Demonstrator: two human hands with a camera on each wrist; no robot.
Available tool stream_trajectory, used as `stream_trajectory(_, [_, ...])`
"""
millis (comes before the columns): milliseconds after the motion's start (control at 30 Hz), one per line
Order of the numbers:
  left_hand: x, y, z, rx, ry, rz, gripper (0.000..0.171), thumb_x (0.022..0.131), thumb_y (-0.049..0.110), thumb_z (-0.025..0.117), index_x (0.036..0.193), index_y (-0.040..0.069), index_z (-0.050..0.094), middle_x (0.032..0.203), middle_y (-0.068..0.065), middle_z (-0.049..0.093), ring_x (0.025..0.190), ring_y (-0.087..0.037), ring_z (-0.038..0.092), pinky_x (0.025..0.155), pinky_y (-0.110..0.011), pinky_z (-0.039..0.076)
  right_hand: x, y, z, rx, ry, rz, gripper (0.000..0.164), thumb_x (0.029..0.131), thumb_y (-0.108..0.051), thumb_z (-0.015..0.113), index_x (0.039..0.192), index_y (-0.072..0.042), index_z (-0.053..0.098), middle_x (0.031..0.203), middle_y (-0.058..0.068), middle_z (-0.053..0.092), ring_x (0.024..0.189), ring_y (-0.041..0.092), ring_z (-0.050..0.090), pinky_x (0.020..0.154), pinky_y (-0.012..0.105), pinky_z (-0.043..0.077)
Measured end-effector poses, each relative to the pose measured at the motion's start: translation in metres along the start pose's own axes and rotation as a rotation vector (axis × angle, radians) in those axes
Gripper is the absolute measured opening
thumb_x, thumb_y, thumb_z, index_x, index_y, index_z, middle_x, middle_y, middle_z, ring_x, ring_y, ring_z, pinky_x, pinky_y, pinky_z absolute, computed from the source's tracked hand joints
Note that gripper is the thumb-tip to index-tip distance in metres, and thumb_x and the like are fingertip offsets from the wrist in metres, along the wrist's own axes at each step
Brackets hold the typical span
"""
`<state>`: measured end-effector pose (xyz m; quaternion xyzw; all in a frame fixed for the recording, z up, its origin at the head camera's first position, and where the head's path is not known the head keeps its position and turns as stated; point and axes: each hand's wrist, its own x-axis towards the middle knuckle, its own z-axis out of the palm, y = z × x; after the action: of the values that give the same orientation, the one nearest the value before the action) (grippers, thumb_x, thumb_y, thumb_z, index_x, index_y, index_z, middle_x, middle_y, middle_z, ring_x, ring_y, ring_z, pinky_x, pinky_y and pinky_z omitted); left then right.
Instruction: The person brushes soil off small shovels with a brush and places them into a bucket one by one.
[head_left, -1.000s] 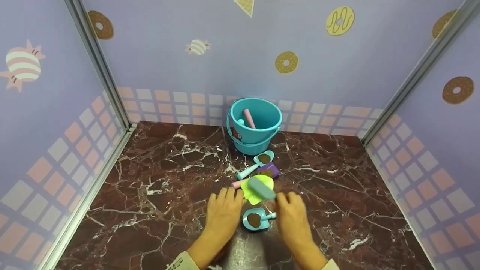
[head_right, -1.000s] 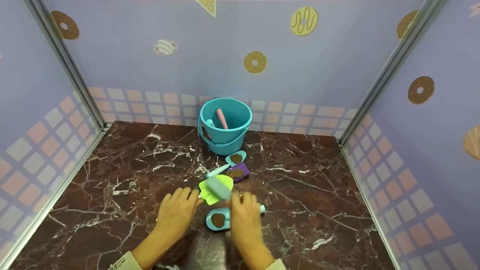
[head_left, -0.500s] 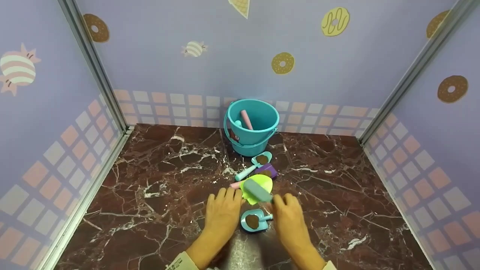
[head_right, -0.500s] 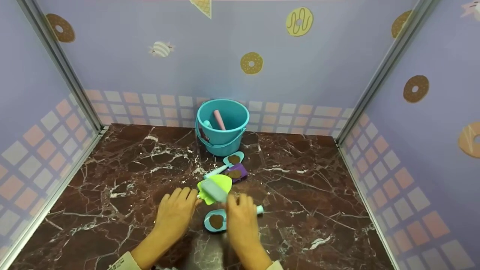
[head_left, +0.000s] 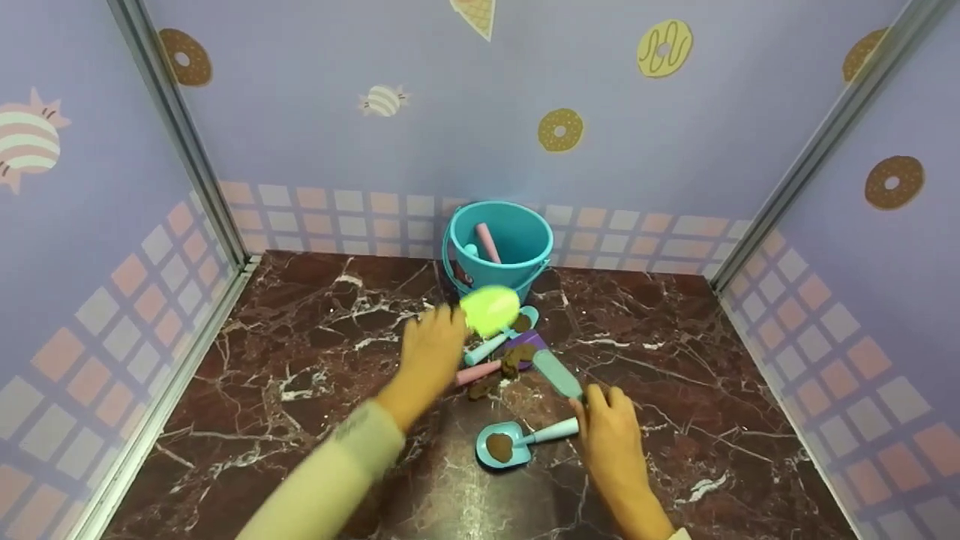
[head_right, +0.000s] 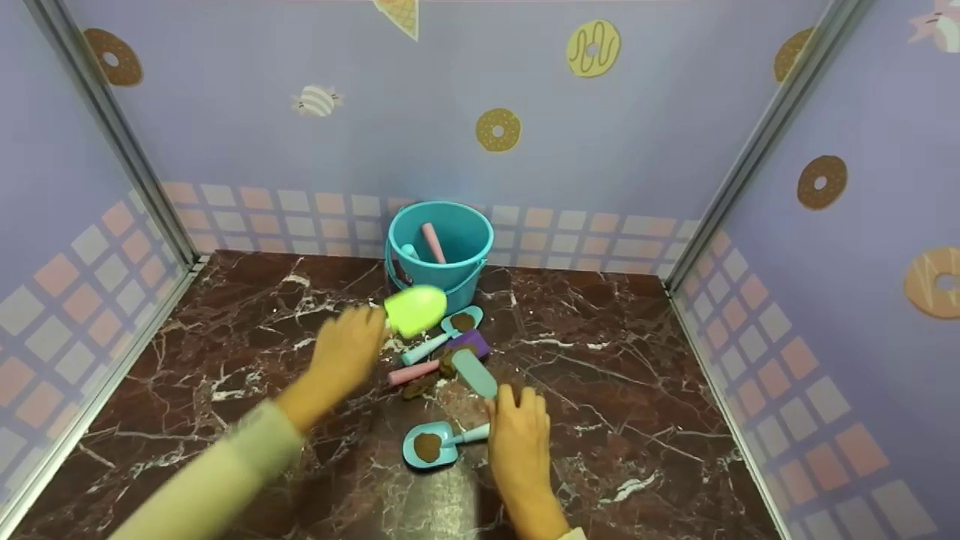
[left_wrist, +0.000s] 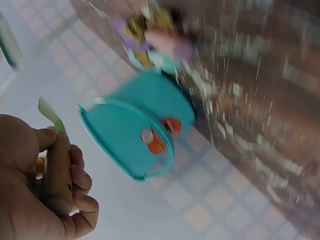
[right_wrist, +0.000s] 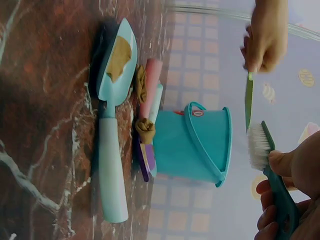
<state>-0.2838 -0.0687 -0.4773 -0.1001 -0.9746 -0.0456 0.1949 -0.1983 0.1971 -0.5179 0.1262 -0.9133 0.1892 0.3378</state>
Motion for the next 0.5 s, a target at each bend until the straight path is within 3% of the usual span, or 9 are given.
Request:
stream_trajectory(133, [0.055,-0.008,-0.001,-0.037,0.019,-0.068,0.035,0.1,0.035,0.061,0.116,0.004,0.063,0.104,-0.014,0.066,0.096,-0.031,0.063,0.073,-0.046,0.053,-0.005,-0.004,0.001,0.005,-0.019,0.0,0.023,0.089,-0.016,0.076,0.09,-0.005,0.056,0.078,0.006,0.044,0.07,0.024,0.047,0.061,0.041,0.045])
stream_trajectory(267, [0.1,-0.004,0.0,-0.061,-0.024,-0.101,0.026,0.106,0.019,0.049,0.12,0.0,0.061,0.11,-0.018,0.065,0.102,-0.035,0.063,0.079,-0.05,0.054,-0.009,-0.006,0.002,0.009,-0.032,0.011,0.024,0.089,-0.017,0.077,0.088,-0.007,0.055,0.077,0.004,0.043,0.068,0.023,0.046,0.06,0.041,0.043])
stream_trajectory(367, [0.124,0.001,0.005,-0.09,-0.1,-0.133,0.026,0.106,0.008,0.043,0.125,-0.001,0.059,0.115,-0.021,0.063,0.108,-0.037,0.06,0.086,-0.054,0.053,-0.012,-0.005,0.001,0.006,-0.028,0.006,0.025,0.088,-0.017,0.077,0.088,-0.007,0.055,0.076,0.003,0.043,0.067,0.021,0.045,0.058,0.04,0.043])
stream_trajectory(500, [0.142,0.005,0.013,-0.114,-0.192,-0.172,0.031,0.104,0.009,0.049,0.132,-0.001,0.055,0.123,-0.022,0.06,0.115,-0.038,0.057,0.092,-0.056,0.051,-0.013,0.001,-0.003,-0.009,-0.014,-0.001,0.025,0.088,-0.017,0.078,0.087,-0.007,0.056,0.075,0.002,0.042,0.066,0.02,0.044,0.058,0.039,0.043])
